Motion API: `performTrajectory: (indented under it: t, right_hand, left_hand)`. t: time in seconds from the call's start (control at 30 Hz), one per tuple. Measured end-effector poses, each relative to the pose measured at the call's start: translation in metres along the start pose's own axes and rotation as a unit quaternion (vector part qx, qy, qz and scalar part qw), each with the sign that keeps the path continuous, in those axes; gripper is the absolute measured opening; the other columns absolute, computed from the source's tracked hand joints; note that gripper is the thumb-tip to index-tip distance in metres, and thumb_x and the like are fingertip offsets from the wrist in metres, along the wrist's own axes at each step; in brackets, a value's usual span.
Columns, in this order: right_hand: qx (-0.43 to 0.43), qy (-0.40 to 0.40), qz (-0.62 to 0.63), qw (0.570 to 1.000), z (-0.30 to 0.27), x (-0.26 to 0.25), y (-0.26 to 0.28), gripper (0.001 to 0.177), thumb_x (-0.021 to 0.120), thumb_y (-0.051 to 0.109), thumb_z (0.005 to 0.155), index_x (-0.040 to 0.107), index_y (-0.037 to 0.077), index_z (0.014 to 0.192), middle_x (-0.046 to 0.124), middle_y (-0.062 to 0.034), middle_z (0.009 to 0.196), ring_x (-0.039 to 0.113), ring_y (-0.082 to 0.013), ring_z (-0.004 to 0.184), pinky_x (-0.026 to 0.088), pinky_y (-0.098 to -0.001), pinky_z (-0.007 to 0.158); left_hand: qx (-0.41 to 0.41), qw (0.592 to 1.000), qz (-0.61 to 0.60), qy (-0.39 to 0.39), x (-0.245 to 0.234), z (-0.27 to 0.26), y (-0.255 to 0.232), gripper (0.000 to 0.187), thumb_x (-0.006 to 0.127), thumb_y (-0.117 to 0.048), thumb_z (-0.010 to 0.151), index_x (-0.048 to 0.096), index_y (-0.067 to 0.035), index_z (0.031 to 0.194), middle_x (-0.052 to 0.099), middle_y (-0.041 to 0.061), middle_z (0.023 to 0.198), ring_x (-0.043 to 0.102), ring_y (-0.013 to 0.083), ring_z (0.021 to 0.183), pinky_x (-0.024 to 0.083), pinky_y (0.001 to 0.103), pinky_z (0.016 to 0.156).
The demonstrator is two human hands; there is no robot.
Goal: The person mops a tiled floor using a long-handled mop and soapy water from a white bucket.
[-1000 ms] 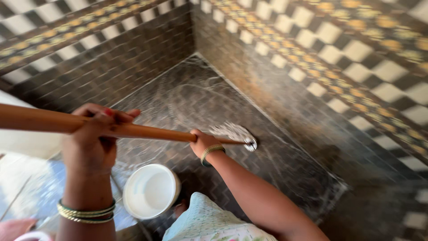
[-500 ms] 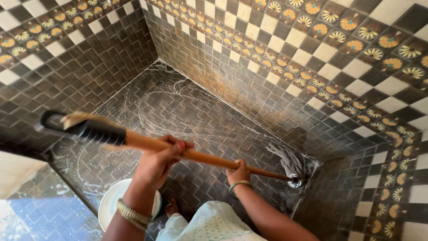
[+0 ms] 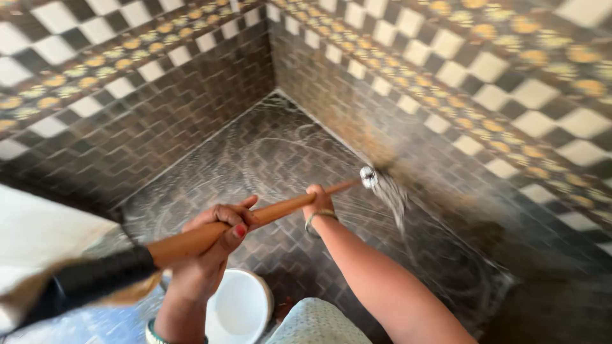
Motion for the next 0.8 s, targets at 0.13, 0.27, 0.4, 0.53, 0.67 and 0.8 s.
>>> performTrajectory:
  t: [0.13, 0.27, 0.4, 0.53, 0.67, 0.8]
  right_hand:
    - [-0.058, 0.136, -0.067, 0.987, 0.034, 0.048, 0.09, 0.025, 0.069, 0.028, 0.091, 0.065, 0.019, 0.114, 0.063, -0.016, 0.121, 0.063, -0.0364, 0.114, 0.052, -0.0463, 0.096]
    - [-0.062, 0.252, -0.183, 0.948, 0.009, 0.049, 0.177, 0.027, 0.071, 0.032, 0.091, 0.064, 0.024, 0.116, 0.053, -0.0139, 0.133, 0.059, -0.0374, 0.121, 0.051, -0.0482, 0.1]
    - [-0.059, 0.273, -0.214, 0.936, -0.033, 0.015, 0.217, 0.03, 0.072, 0.036, 0.09, 0.062, 0.029, 0.118, 0.044, -0.0118, 0.145, 0.055, -0.0385, 0.127, 0.05, -0.0501, 0.105]
    - [-0.045, 0.256, -0.177, 0.949, -0.058, -0.027, 0.217, 0.032, 0.071, 0.04, 0.09, 0.061, 0.031, 0.119, 0.038, -0.0107, 0.15, 0.055, -0.0377, 0.129, 0.049, -0.051, 0.106]
    - [-0.047, 0.252, -0.193, 0.947, -0.075, -0.077, 0.171, 0.036, 0.069, 0.042, 0.092, 0.058, 0.032, 0.125, 0.042, -0.0141, 0.142, 0.052, -0.0411, 0.131, 0.048, -0.0533, 0.106]
    - [0.014, 0.214, -0.191, 0.958, -0.09, -0.147, 0.088, 0.032, 0.066, 0.042, 0.094, 0.059, 0.031, 0.123, 0.04, -0.0137, 0.145, 0.049, -0.043, 0.133, 0.047, -0.0552, 0.107]
  left_hand:
    - [-0.026, 0.988, 0.123, -0.087, -0.044, -0.016, 0.004, 0.01, 0.07, -0.011, 0.095, 0.069, -0.001, 0.098, 0.074, 0.017, 0.116, 0.061, 0.0314, 0.133, 0.035, 0.052, 0.123]
    - [-0.019, 0.969, 0.158, -0.191, -0.07, -0.03, 0.012, 0.014, 0.068, -0.015, 0.096, 0.068, -0.001, 0.099, 0.072, 0.017, 0.127, 0.061, 0.0298, 0.131, 0.043, 0.049, 0.116]
    - [0.026, 0.96, 0.157, -0.23, -0.087, -0.03, -0.003, 0.017, 0.067, -0.015, 0.1, 0.065, 0.002, 0.098, 0.073, 0.021, 0.115, 0.069, 0.034, 0.12, 0.051, 0.052, 0.118]
    - [0.046, 0.968, 0.088, -0.23, -0.09, -0.011, -0.037, 0.02, 0.05, -0.011, 0.104, 0.061, 0.003, 0.097, 0.069, 0.022, 0.101, 0.071, 0.0338, 0.111, 0.048, 0.055, 0.118]
    - [0.018, 0.975, -0.005, -0.223, -0.048, -0.003, -0.041, 0.015, 0.051, -0.002, 0.104, 0.061, 0.006, 0.097, 0.065, 0.022, 0.091, 0.07, 0.036, 0.104, 0.049, 0.061, 0.119]
    - [0.003, 0.986, -0.025, -0.164, 0.03, 0.003, -0.013, 0.016, 0.05, -0.004, 0.102, 0.061, 0.007, 0.095, 0.067, 0.024, 0.09, 0.07, 0.0378, 0.1, 0.05, 0.061, 0.115]
Point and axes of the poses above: each hand's wrist, its own z-axis towards the middle knuckle, its own x-axis out of the palm, y = z × x, the point moved 2 cm from there along z, towards the middle knuckle
